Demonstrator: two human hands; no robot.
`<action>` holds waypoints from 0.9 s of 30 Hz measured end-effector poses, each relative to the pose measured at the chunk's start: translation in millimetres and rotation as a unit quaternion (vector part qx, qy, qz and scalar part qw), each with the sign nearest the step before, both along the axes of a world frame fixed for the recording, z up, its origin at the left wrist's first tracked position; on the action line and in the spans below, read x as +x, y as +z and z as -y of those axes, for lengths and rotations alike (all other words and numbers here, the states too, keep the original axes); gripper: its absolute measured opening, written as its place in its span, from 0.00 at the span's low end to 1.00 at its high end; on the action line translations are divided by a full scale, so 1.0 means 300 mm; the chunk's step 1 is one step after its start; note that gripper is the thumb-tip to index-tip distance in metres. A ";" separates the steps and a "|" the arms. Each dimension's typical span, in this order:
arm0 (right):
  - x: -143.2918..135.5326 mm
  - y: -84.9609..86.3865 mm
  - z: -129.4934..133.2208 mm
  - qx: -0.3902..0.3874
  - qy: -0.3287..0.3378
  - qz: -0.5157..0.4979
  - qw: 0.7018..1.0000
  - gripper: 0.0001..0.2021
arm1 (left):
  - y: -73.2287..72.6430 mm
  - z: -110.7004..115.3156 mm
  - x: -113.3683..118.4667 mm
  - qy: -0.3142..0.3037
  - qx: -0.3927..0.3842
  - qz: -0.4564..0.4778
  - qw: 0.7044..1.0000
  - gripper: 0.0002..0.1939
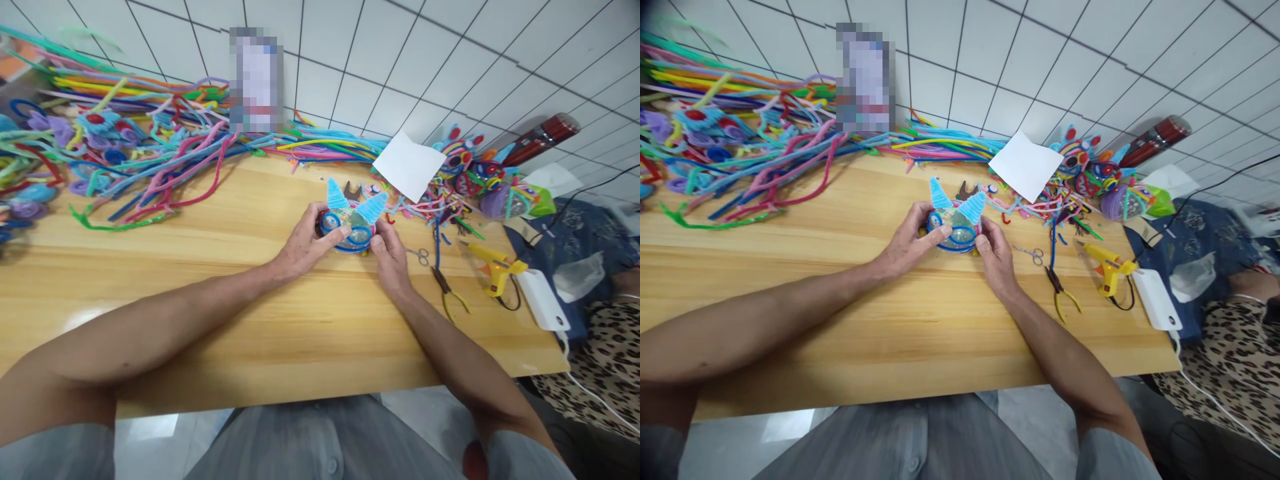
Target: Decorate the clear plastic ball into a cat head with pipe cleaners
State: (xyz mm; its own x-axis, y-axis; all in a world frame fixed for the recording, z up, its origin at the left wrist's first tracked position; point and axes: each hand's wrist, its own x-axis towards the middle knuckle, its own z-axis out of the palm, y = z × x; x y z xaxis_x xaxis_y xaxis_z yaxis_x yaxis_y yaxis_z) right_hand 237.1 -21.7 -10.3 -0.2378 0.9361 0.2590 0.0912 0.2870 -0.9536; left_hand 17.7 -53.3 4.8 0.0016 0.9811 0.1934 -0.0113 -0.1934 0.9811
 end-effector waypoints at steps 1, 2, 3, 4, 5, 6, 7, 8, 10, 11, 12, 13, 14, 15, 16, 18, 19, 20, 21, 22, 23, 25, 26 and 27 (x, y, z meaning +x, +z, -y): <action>0.002 -0.002 0.000 -0.001 -0.002 0.003 1.000 0.30 | 0.000 0.000 0.000 0.000 0.002 0.001 1.000 0.31; 0.005 -0.004 -0.001 -0.002 -0.004 0.006 1.000 0.30 | 0.000 -0.001 0.000 0.000 0.005 0.002 1.000 0.31; 0.007 -0.006 -0.001 -0.003 -0.007 0.006 1.000 0.30 | -0.001 -0.001 0.000 0.000 0.006 0.003 1.000 0.31; 0.009 -0.007 -0.002 -0.004 -0.010 0.003 1.000 0.29 | -0.001 -0.001 -0.001 0.001 0.007 0.004 1.000 0.31; 0.010 -0.009 -0.003 -0.006 -0.012 -0.001 1.000 0.28 | -0.001 -0.001 -0.001 0.002 0.007 0.004 1.000 0.31; 0.011 -0.011 -0.003 -0.009 -0.015 -0.006 1.000 0.27 | -0.002 0.000 -0.001 0.001 0.007 0.005 1.000 0.31; 0.012 -0.012 -0.004 -0.011 -0.016 -0.009 1.000 0.26 | -0.003 0.000 -0.001 0.000 0.007 0.006 1.000 0.31; 0.012 -0.014 -0.005 -0.012 -0.016 -0.009 1.000 0.26 | -0.003 0.000 -0.001 -0.002 0.008 0.006 1.000 0.31; 0.010 -0.016 -0.007 -0.010 -0.013 -0.006 1.000 0.26 | -0.006 0.000 -0.002 -0.003 0.011 0.007 1.000 0.31; 0.009 -0.016 -0.008 -0.010 -0.010 -0.006 1.000 0.26 | -0.007 -0.001 -0.003 -0.003 0.014 0.007 1.000 0.30; 0.007 -0.016 -0.009 -0.011 -0.006 -0.007 1.000 0.27 | -0.009 -0.001 -0.003 -0.003 0.017 0.006 1.000 0.30; 0.005 -0.014 -0.011 -0.014 -0.002 -0.011 1.000 0.27 | -0.011 -0.002 -0.004 -0.003 0.019 0.004 1.000 0.30; 0.003 -0.013 -0.013 -0.017 0.001 -0.016 1.000 0.27 | -0.012 -0.003 -0.005 -0.004 0.021 0.001 1.000 0.29; 0.002 -0.011 -0.015 -0.021 0.005 -0.021 1.000 0.28 | -0.013 -0.004 -0.006 -0.005 0.023 -0.003 1.000 0.29; 0.001 -0.009 -0.016 -0.025 0.007 -0.025 0.999 0.28 | -0.014 -0.005 -0.006 -0.005 0.024 -0.007 1.000 0.28; 0.001 -0.008 -0.020 -0.031 0.009 -0.027 0.999 0.28 | -0.014 -0.008 -0.007 -0.004 0.023 -0.012 1.000 0.28; 0.002 -0.009 -0.021 -0.034 0.007 -0.026 0.999 0.28 | -0.013 -0.009 -0.007 -0.004 0.020 -0.013 1.000 0.28; 0.003 -0.011 -0.022 -0.035 0.005 -0.025 0.999 0.28 | -0.012 -0.009 -0.007 -0.004 0.017 -0.013 1.000 0.28; 0.005 -0.015 -0.023 -0.035 0.002 -0.026 0.999 0.27 | -0.010 -0.010 -0.006 -0.004 0.015 -0.012 1.000 0.28; 0.008 -0.019 -0.025 -0.035 -0.001 -0.028 0.999 0.26 | -0.009 -0.009 -0.006 -0.005 0.014 -0.011 1.000 0.28; 0.010 -0.024 -0.025 -0.035 -0.003 -0.034 0.999 0.26 | -0.007 -0.009 -0.006 -0.007 0.015 -0.010 1.000 0.29; 0.013 -0.030 -0.027 -0.042 -0.005 -0.050 0.998 0.25 | -0.005 -0.007 -0.006 -0.005 0.018 -0.011 1.000 0.29; 0.013 -0.031 -0.027 -0.047 -0.004 -0.058 0.997 0.25 | -0.005 -0.007 -0.006 -0.002 0.020 -0.014 1.000 0.29; 0.012 -0.030 -0.027 -0.052 0.000 -0.063 0.997 0.24 | -0.005 -0.006 -0.006 0.001 0.021 -0.017 1.000 0.28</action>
State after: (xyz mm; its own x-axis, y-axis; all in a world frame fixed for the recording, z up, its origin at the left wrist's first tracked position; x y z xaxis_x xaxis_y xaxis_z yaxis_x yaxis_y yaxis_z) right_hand 240.8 -13.7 -19.2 -0.2086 0.9596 0.1887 -0.0308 0.1864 -0.9820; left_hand 15.9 -51.5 3.4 0.0077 0.9719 0.2352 0.0226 -0.2353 0.9717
